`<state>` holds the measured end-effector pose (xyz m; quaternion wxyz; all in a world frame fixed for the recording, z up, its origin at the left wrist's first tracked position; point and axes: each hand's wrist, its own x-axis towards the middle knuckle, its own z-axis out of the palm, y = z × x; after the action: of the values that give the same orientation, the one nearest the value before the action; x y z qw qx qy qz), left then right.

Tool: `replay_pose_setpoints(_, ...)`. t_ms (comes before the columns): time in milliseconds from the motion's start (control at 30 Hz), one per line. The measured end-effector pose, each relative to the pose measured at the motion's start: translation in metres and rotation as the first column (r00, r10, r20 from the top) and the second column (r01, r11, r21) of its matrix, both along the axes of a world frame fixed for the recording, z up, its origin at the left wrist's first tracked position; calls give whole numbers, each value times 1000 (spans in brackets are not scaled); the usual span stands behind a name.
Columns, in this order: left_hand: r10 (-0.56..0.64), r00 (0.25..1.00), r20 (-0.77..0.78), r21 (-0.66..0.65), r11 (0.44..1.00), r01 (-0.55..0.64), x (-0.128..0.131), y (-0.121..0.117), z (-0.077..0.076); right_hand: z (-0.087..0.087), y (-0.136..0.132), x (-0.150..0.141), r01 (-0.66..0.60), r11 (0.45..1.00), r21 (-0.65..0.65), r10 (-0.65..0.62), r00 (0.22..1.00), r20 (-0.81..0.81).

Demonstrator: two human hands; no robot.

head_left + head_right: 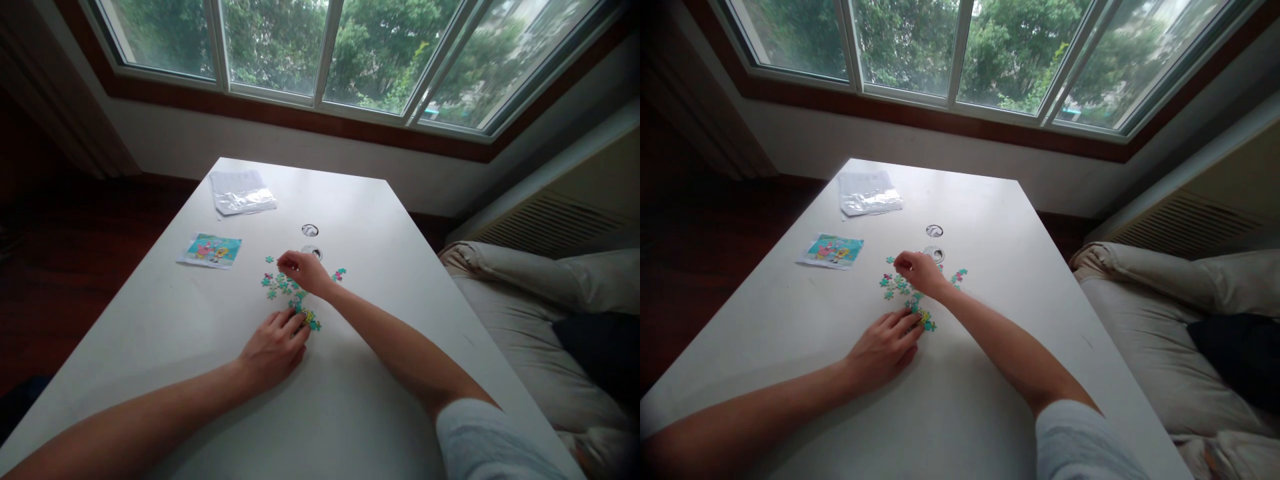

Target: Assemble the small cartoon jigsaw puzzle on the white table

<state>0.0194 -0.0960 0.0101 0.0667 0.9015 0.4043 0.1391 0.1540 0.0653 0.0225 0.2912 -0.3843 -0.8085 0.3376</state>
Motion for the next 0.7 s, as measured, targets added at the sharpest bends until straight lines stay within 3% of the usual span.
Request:
replay_pose_setpoints(100,-2,1000,9,-3,1000,2,0,0,0,-6,-10,17,-27,985,-172,10,995,-96)
replay_pose_setpoints(367,-5,1000,-24,1,1000,5,1,0,0,-24,-35,45,32,987,-158,-44,996,-77)
replay_pose_setpoints(700,-12,1000,-15,10,1000,12,0,-2,1,-27,-36,43,-68,990,123,59,995,78)
